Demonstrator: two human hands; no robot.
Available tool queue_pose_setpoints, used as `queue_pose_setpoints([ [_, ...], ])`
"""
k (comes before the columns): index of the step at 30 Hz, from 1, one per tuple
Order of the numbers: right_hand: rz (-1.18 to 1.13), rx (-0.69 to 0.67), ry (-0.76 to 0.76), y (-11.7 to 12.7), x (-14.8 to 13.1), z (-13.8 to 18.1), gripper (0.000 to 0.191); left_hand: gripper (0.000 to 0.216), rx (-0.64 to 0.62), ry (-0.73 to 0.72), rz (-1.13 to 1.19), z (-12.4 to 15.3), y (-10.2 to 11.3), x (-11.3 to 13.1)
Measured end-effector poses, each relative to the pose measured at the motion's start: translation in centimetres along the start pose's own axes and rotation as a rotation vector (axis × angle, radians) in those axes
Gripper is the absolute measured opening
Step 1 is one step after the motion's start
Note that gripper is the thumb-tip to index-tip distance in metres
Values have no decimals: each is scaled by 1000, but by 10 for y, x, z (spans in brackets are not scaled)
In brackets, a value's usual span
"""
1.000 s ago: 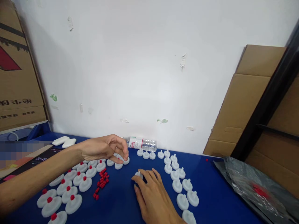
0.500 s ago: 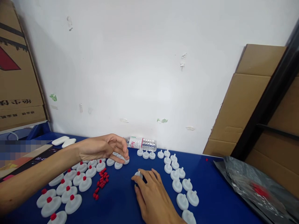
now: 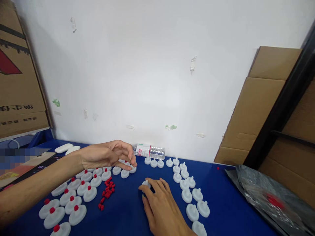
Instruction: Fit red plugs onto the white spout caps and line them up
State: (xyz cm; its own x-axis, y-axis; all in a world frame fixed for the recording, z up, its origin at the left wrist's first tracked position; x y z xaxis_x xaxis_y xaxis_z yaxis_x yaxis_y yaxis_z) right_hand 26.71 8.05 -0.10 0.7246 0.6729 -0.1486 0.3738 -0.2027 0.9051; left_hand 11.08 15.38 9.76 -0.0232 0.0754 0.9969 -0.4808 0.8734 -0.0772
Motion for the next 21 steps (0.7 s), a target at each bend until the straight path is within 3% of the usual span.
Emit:
queue_pose_setpoints([
  [8, -6, 13, 4, 0, 0, 0, 38, 48, -51, -14, 52, 0, -4, 0],
  [21, -10, 19, 18, -1, 0, 2, 38, 45, -28, -5, 45, -1, -4, -1],
])
Point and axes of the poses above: each hand's wrist, its own z-axis away from the middle knuckle, its own y-axis out of the back of the hand, x = y × z, the point moved 7 cm from there along -z, towards the middle knuckle, and after that the axes turned 3 degrees about -x, right-handed, at the moved point
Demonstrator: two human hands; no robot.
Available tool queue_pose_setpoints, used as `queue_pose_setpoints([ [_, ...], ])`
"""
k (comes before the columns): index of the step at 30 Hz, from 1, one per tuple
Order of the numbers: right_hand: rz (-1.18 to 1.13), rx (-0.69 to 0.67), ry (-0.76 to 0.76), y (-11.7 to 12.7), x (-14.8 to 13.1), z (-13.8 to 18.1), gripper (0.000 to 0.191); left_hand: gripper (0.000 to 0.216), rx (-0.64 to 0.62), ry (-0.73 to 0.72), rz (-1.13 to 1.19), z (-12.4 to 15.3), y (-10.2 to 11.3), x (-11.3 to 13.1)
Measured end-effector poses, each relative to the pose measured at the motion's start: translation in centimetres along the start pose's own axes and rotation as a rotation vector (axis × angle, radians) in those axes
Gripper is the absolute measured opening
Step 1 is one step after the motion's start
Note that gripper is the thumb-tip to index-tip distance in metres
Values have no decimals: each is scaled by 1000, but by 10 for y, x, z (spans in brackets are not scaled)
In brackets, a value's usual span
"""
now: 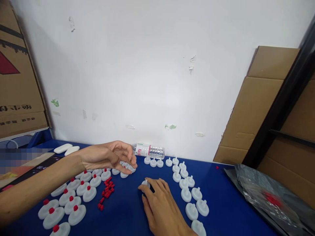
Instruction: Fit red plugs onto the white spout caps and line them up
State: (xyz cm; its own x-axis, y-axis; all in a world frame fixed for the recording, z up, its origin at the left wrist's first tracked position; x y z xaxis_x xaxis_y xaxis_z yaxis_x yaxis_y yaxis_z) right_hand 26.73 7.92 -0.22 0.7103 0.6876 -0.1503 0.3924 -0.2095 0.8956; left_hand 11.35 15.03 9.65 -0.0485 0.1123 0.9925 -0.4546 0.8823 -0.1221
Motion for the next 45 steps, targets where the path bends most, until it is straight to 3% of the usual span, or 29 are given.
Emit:
queue_pose_setpoints([
  [10, 11, 8, -1, 3, 0, 0, 39, 45, 85, 39, -14, -2, 1, 0],
  [22, 11, 20, -7, 4, -1, -2, 38, 43, 311, 29, -60, 3, 4, 6],
  [28, 2, 7, -7, 3, 0, -1, 36, 40, 340, 41, -150, 2, 9, 7],
  [32, -1, 18, -8, 2, 1, 0, 36, 32, 301, 79, -355, 2, 12, 8],
  [37, -4, 26, -9, 3, 0, 1, 36, 32, 154, 318, -812, 12, 5, -5],
  [41, -9, 11, -11, 3, 0, 0, 35, 27, 194, 504, -1101, 23, 9, -23],
  [45, 3, -24, -21, 1, 2, -1, 36, 25, 202, 572, -1229, 21, 13, -36],
])
Point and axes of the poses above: each hand's wrist, its own z-axis away from the middle knuckle, its own y-axis out of the back of the hand, x = y × z, the point moved 7 cm from there along -z, towards the middle knuckle, and after that the axes turned 3 degrees about -x, right-handed, at the moved point
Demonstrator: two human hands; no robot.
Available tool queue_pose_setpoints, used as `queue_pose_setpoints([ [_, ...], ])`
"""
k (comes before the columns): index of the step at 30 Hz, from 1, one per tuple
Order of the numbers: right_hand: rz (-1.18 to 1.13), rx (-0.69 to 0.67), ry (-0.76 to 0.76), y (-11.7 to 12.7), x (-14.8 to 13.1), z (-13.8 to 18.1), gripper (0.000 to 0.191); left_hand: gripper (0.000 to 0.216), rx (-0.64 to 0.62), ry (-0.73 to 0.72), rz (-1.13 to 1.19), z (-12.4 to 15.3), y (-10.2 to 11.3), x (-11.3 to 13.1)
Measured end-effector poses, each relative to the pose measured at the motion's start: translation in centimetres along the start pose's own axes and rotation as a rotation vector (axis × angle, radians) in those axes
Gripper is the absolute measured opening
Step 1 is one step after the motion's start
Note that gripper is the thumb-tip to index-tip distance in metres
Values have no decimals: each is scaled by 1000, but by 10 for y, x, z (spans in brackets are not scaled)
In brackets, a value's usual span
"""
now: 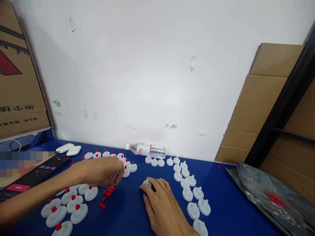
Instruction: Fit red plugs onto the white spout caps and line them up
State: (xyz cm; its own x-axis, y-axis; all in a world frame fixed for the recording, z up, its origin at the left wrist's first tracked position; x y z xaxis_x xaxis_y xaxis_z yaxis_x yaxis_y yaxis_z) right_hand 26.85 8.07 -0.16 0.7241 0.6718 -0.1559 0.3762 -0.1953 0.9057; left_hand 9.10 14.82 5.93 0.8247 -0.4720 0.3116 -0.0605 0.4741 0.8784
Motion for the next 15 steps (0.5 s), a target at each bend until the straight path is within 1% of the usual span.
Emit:
queue_pose_setpoints([
  [4, 4, 8, 5, 0, -1, 0, 35, 19, 18, 20, -51, -9, -4, -3],
  [8, 4, 29, 3, 1, -1, 1, 36, 16, 1, 28, -59, -14, -12, -8],
  [12, -3, 54, 9, 3, -1, 1, 37, 17, -4, 30, -54, -17, -17, -12],
  [15, -5, 38, 6, 2, -1, 2, 35, 18, -3, 24, -52, -18, -17, -12],
])
Point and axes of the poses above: each hand's wrist, its own z-axis away from the middle knuckle, its own y-axis out of the back of the hand, x = y × z, the point moved 7 cm from there along -z, towards the middle knuckle, and after that the axes turned 3 degrees about -x, right-handed, at the moved point
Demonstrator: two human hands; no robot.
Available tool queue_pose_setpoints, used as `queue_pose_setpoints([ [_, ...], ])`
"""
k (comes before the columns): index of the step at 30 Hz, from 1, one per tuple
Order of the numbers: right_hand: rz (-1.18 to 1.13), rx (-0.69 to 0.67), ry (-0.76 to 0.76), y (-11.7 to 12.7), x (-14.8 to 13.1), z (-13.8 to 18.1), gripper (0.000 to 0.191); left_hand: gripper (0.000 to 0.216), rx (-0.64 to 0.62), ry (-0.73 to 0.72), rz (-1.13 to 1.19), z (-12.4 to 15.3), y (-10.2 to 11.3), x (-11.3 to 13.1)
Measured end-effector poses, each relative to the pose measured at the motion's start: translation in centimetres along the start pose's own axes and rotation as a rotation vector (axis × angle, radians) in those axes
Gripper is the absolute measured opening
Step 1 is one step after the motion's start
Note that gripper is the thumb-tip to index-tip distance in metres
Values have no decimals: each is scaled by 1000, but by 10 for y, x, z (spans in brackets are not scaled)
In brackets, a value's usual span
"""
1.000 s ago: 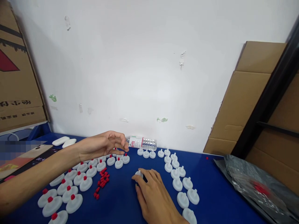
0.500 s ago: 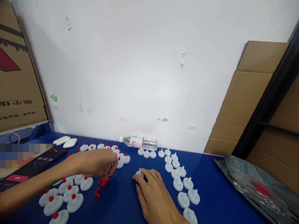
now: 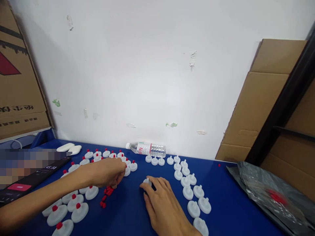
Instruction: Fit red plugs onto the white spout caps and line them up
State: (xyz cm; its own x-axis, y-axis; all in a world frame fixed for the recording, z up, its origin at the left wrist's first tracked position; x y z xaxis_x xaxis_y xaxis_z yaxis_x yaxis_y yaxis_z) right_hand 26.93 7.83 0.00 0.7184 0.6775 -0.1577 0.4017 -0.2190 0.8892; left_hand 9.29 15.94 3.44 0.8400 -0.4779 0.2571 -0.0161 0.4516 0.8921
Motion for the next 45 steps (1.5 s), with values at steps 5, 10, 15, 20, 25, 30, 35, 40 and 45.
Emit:
queue_pose_setpoints([
  [5, -3, -11, -7, -1, 0, 0, 35, 19, 3, -41, -18, 3, 4, 9],
  [10, -56, -9, -11, 1, -1, 0, 32, 18, 104, -121, -13, 10, 16, 26],
  [15, -110, -47, -35, 1, -3, 0, 28, 15, 148, -212, 127, 13, 21, 44],
  [20, -167, -79, -20, -1, -6, -1, 27, 23, 164, -240, 317, 9, 21, 55],
  [25, -195, -57, 13, 1, -10, 0, 29, 20, 170, -266, 501, 2, 21, 55],
  [30, -209, -5, 49, 5, -11, -2, 34, 19, 112, -295, 600, -3, 14, 53],
  [35, -186, -22, 59, 5, -12, -1, 31, 21, 114, -285, 625, -5, 10, 52],
  [40, -173, 7, 101, 1, -12, 0, 28, 18, 102, -278, 648, -5, 7, 52],
  [45, -139, 149, 147, 9, -13, 2, 30, 18, 71, -285, 747, -5, 9, 51],
])
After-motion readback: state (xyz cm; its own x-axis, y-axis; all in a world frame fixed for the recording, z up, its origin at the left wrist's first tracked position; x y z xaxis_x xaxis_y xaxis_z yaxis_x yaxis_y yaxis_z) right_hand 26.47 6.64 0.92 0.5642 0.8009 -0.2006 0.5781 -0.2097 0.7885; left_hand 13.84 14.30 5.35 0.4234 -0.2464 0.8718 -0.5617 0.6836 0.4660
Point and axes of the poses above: each hand's wrist, its own z-axis away from the middle knuckle, its own y-axis out of the back of the hand, x = y × z, the point moved 7 cm from there along -z, towards the middle knuckle, and after that the axes turned 3 degrees about -x, right-handed, at the moved point
